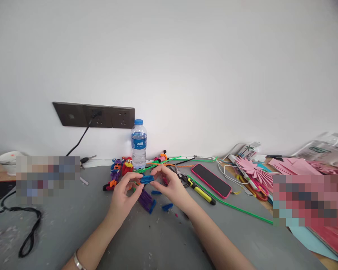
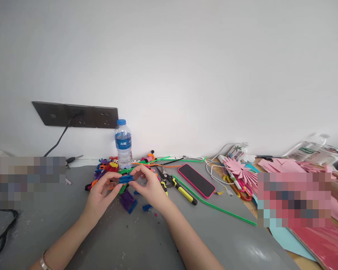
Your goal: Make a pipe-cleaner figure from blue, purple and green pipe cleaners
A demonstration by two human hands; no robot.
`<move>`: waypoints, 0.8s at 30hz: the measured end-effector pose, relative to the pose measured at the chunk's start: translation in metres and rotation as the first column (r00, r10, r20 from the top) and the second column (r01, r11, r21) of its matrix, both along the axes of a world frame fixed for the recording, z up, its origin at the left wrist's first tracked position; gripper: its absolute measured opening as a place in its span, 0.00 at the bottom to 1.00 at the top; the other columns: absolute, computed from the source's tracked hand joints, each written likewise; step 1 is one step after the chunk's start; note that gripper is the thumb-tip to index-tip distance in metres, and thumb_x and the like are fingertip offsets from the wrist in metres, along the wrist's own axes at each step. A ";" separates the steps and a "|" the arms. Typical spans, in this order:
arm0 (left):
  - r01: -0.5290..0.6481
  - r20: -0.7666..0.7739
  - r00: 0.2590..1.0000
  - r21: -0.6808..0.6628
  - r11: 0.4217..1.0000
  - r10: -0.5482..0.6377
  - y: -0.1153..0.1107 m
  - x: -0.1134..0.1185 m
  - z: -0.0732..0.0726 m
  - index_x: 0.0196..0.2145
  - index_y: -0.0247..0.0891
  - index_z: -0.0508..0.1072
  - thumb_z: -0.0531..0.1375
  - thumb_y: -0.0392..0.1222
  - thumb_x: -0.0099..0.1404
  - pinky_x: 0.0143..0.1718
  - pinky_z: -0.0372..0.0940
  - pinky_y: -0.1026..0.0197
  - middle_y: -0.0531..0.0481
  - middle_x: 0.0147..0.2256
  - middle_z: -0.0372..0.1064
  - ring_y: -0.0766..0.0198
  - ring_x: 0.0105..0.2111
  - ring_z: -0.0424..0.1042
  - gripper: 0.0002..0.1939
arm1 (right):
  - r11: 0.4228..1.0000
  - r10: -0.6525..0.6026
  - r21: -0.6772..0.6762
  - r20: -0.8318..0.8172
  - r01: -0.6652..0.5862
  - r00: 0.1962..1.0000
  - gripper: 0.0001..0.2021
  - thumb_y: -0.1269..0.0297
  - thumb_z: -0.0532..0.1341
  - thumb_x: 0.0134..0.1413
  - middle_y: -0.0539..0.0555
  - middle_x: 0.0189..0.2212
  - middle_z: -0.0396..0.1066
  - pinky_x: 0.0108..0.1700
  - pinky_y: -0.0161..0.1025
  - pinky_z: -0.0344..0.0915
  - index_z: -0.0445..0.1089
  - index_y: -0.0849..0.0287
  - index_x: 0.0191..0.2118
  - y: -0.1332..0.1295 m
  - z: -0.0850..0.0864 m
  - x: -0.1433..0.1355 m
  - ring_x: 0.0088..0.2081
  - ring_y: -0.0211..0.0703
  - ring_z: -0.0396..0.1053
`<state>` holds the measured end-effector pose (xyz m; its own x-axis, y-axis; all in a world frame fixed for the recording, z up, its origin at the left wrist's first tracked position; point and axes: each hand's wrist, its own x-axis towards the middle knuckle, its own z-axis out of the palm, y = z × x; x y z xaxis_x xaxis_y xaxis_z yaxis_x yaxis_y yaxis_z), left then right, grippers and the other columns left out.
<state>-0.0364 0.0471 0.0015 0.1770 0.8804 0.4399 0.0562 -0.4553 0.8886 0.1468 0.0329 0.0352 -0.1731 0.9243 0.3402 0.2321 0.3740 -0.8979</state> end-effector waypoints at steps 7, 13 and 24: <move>0.013 0.007 1.000 0.045 0.999 -0.013 0.002 -0.001 -0.006 0.38 0.41 0.71 0.60 0.37 0.62 0.37 0.69 0.64 0.49 0.37 0.68 0.63 0.36 0.70 0.05 | 1.000 -0.003 -0.006 -0.006 0.003 1.000 0.07 0.68 0.63 0.52 0.52 0.36 0.70 0.40 0.39 0.63 0.68 0.57 0.38 0.000 0.000 0.000 0.37 0.43 0.69; 0.010 0.030 0.999 0.022 1.000 -0.010 0.001 0.000 -0.007 0.38 0.41 0.70 0.60 0.36 0.62 0.38 0.69 0.64 0.50 0.37 0.67 0.64 0.36 0.70 0.06 | 0.999 -0.005 0.032 0.046 0.004 0.999 0.07 0.69 0.61 0.52 0.52 0.36 0.70 0.41 0.39 0.63 0.68 0.57 0.39 0.000 0.000 0.000 0.37 0.43 0.69; 0.031 0.058 0.998 0.000 1.000 -0.031 0.002 -0.001 -0.007 0.36 0.40 0.70 0.59 0.35 0.60 0.38 0.69 0.63 0.50 0.36 0.66 0.63 0.36 0.70 0.05 | 1.000 -0.009 0.020 0.100 0.007 0.995 0.08 0.72 0.60 0.50 0.52 0.36 0.69 0.41 0.39 0.62 0.67 0.57 0.38 -0.002 0.003 -0.001 0.37 0.41 0.68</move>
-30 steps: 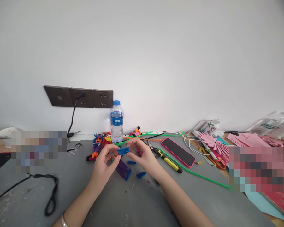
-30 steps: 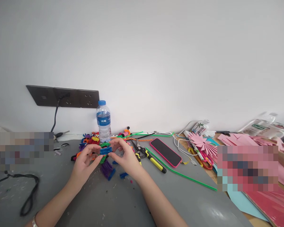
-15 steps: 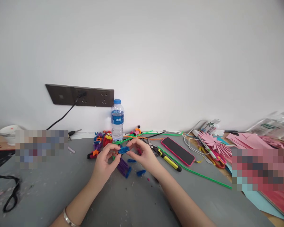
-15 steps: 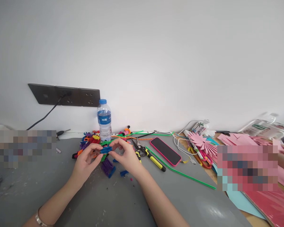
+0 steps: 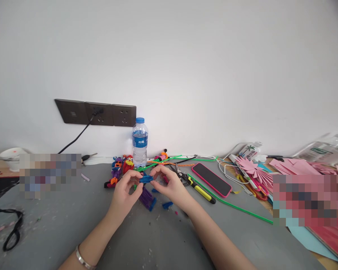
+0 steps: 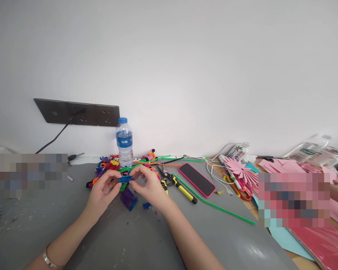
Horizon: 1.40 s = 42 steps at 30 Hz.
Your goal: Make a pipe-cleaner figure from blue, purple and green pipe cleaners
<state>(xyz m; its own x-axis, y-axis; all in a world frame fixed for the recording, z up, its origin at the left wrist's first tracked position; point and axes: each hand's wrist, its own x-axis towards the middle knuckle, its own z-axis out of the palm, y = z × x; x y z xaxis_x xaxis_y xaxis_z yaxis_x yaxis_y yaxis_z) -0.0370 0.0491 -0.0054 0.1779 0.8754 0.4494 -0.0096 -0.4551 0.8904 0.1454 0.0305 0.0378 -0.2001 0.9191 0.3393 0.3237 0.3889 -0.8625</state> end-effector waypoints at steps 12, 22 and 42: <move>0.020 0.047 0.999 -0.079 0.997 -0.017 0.001 0.001 -0.001 0.35 0.39 0.71 0.60 0.37 0.60 0.39 0.68 0.63 0.49 0.35 0.68 0.63 0.35 0.70 0.04 | 0.993 0.047 -0.109 -0.049 -0.052 0.998 0.06 0.68 0.60 0.52 0.48 0.31 0.62 0.26 0.32 0.56 0.64 0.57 0.38 0.000 -0.001 -0.001 0.27 0.34 0.60; 0.014 0.001 1.000 -0.069 0.998 -0.014 0.000 -0.001 0.000 0.35 0.39 0.70 0.59 0.38 0.61 0.40 0.68 0.62 0.49 0.35 0.67 0.62 0.37 0.70 0.04 | 0.995 0.040 -0.095 -0.043 -0.044 0.998 0.06 0.69 0.60 0.49 0.48 0.29 0.62 0.25 0.31 0.55 0.64 0.57 0.35 -0.002 0.004 -0.002 0.26 0.33 0.59; -0.011 0.026 1.000 -0.122 0.992 0.014 -0.008 0.001 0.014 0.39 0.39 0.71 0.57 0.45 0.64 0.39 0.70 0.61 0.48 0.35 0.71 0.61 0.36 0.73 0.09 | 0.994 0.018 -0.104 -0.094 -0.027 0.995 0.07 0.66 0.61 0.50 0.47 0.26 0.60 0.26 0.33 0.54 0.64 0.57 0.35 0.002 0.001 0.001 0.26 0.36 0.59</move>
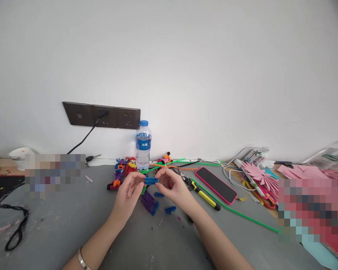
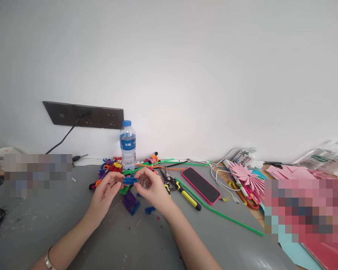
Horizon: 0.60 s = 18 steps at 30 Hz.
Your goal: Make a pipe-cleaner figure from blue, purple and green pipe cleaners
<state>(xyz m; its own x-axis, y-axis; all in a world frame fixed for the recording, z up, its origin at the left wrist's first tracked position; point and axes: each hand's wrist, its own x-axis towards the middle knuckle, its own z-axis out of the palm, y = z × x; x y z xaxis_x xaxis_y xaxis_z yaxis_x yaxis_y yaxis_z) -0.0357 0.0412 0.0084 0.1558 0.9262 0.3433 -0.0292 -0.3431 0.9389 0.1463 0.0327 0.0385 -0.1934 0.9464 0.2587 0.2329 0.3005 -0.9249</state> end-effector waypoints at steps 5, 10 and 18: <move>-0.037 -0.061 0.997 0.025 0.999 0.038 0.001 0.001 -0.003 0.38 0.39 0.72 0.60 0.44 0.62 0.36 0.70 0.62 0.47 0.35 0.71 0.61 0.36 0.73 0.08 | 1.000 0.012 0.010 -0.005 -0.011 1.000 0.06 0.66 0.61 0.50 0.48 0.27 0.61 0.28 0.34 0.56 0.64 0.57 0.35 -0.001 0.000 0.000 0.26 0.36 0.60; -0.042 -0.099 0.994 0.063 0.997 0.048 0.003 0.001 -0.005 0.38 0.39 0.73 0.60 0.44 0.62 0.34 0.70 0.63 0.48 0.33 0.71 0.62 0.34 0.73 0.08 | 1.000 0.012 0.018 0.008 -0.012 1.000 0.06 0.66 0.61 0.51 0.47 0.26 0.60 0.27 0.33 0.55 0.64 0.56 0.36 -0.001 -0.001 0.000 0.25 0.35 0.59; -0.070 -0.136 0.988 0.066 0.995 0.078 0.002 0.000 -0.003 0.39 0.40 0.74 0.60 0.45 0.63 0.33 0.71 0.63 0.48 0.35 0.73 0.62 0.33 0.73 0.09 | 1.000 0.012 0.003 0.011 -0.012 1.000 0.06 0.64 0.60 0.52 0.46 0.24 0.58 0.26 0.33 0.53 0.64 0.56 0.37 0.000 -0.003 0.001 0.25 0.35 0.57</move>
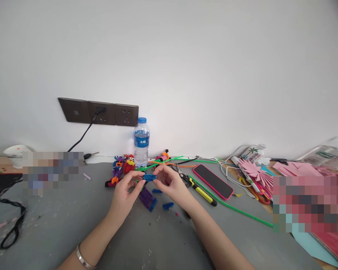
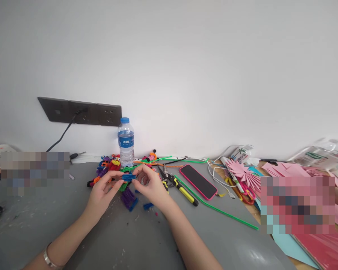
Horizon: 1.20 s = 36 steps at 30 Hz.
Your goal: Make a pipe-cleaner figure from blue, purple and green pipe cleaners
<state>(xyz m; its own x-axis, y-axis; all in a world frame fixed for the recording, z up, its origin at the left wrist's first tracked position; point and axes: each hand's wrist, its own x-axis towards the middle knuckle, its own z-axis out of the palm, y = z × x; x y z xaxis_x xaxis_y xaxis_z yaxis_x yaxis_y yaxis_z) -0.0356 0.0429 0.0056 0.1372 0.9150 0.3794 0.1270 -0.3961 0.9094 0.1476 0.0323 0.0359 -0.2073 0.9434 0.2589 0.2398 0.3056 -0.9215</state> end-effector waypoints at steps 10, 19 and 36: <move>-0.013 -0.013 1.000 0.029 0.999 0.014 0.001 -0.001 0.000 0.37 0.40 0.75 0.61 0.44 0.62 0.32 0.71 0.63 0.48 0.35 0.75 0.61 0.33 0.74 0.08 | 1.000 -0.005 0.003 -0.007 0.005 1.000 0.06 0.65 0.60 0.52 0.46 0.25 0.59 0.26 0.33 0.52 0.64 0.56 0.36 -0.001 0.001 -0.001 0.25 0.35 0.57; 0.000 0.009 1.000 0.030 1.000 0.000 0.002 -0.002 -0.005 0.36 0.41 0.75 0.61 0.43 0.62 0.36 0.71 0.63 0.49 0.35 0.75 0.62 0.35 0.74 0.06 | 1.000 -0.011 -0.017 -0.019 0.011 1.000 0.05 0.65 0.61 0.51 0.46 0.26 0.59 0.26 0.33 0.51 0.64 0.56 0.35 -0.002 0.002 -0.002 0.24 0.35 0.56; 0.014 0.018 1.000 0.027 1.000 -0.015 0.001 0.000 -0.002 0.35 0.40 0.74 0.61 0.41 0.61 0.33 0.69 0.64 0.49 0.34 0.73 0.63 0.32 0.72 0.05 | 0.998 0.013 -0.058 -0.079 -0.018 0.997 0.07 0.65 0.62 0.48 0.47 0.29 0.62 0.24 0.33 0.49 0.65 0.57 0.34 0.000 0.000 -0.002 0.22 0.32 0.53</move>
<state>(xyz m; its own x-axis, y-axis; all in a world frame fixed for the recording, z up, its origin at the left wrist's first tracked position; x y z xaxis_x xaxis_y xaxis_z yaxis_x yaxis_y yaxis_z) -0.0360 0.0443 0.0037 0.1436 0.9024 0.4062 0.1050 -0.4220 0.9005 0.1458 0.0322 0.0360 -0.2030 0.9543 0.2194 0.1616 0.2536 -0.9537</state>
